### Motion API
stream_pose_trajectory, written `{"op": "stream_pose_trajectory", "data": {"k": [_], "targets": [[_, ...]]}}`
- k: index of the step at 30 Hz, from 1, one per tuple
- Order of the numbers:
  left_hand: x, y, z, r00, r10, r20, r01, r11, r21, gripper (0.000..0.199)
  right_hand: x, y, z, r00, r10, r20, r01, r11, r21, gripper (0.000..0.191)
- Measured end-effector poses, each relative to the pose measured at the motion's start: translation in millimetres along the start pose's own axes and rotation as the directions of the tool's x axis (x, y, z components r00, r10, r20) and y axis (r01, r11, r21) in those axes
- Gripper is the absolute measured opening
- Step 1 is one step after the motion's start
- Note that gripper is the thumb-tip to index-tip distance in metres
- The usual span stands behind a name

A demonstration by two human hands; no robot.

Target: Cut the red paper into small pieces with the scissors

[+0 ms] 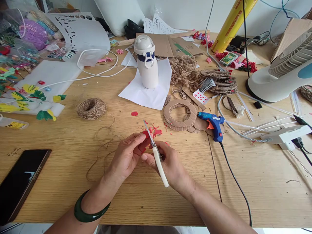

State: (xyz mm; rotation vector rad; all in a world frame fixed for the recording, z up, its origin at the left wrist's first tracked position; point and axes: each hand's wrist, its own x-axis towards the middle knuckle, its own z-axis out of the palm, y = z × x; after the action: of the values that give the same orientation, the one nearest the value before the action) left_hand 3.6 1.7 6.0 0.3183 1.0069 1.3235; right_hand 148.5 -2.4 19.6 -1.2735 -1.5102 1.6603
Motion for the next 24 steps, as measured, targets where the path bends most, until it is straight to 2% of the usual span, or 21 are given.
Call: {"op": "stream_pose_trajectory", "data": {"k": [17, 24], "targets": [[1.6, -0.7, -1.7, 1.000, -0.014, 0.001, 0.014, 1.000, -0.026, 0.017, 3.3, -1.3, -0.3, 0.997, 0.008, -0.071, -0.005, 0.999, 0.039, 0.047], [0.7, 0.3, -1.1, 1.000, 0.003, -0.010, -0.003, 0.999, -0.037, 0.015, 2.7, -3.5, -0.9, 0.998, -0.035, -0.052, 0.036, 0.999, 0.018, 0.045]]}}
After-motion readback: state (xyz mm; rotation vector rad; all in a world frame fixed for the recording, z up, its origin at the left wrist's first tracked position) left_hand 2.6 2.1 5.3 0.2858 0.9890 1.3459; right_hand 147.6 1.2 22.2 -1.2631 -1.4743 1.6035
